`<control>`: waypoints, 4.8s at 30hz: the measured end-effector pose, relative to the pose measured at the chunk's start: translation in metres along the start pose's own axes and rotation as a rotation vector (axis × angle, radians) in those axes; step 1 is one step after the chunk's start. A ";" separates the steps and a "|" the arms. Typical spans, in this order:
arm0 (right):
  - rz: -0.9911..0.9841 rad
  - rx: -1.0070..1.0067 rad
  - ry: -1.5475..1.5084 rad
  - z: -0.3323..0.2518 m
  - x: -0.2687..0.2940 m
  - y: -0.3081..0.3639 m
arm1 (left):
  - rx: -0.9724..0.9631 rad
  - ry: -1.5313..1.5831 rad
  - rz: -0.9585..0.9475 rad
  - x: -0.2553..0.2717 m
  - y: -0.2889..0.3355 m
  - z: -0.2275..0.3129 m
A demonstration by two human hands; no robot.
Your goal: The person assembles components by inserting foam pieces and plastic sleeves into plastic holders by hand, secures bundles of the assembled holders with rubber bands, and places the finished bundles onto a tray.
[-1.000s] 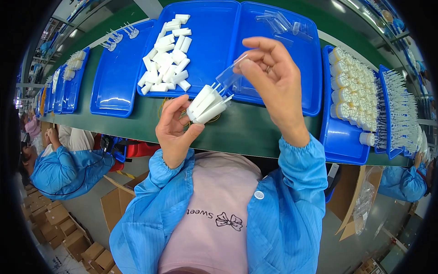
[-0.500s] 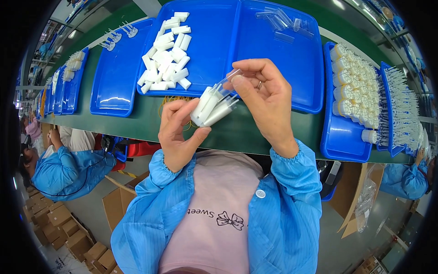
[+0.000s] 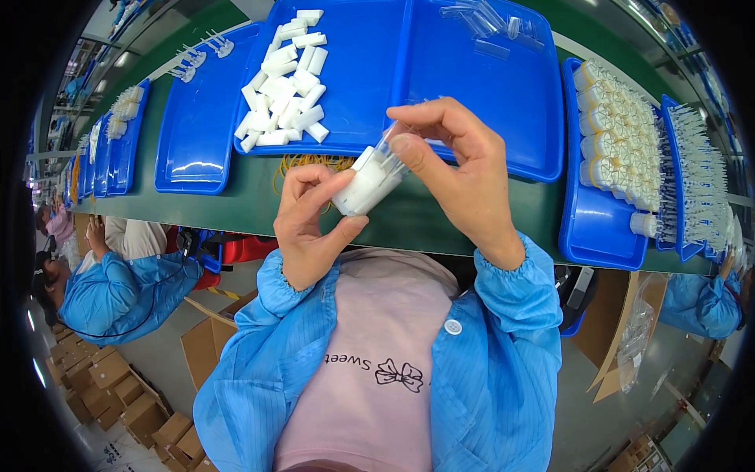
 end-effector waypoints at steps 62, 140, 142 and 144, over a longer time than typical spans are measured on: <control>0.165 0.398 0.619 -0.029 0.004 0.051 | 0.360 0.747 -0.058 -0.015 -0.007 -0.001; 0.059 0.265 0.697 -0.050 0.025 -0.001 | -0.197 -0.104 0.048 -0.001 -0.016 0.026; 0.042 0.246 0.676 -0.049 0.026 0.001 | -0.207 -0.121 0.018 -0.002 -0.018 0.032; 0.028 0.220 0.645 -0.048 0.028 0.000 | -0.213 -0.169 -0.026 -0.004 -0.021 0.038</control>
Point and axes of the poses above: each hand's wrist, its own y-axis away from the middle knuckle, its own x-axis out of the back of the hand, z = x × y, the point moved 2 cm from there along -y, towards the middle knuckle, and after that the axes turned 2 degrees about y, right-handed, at the moved point
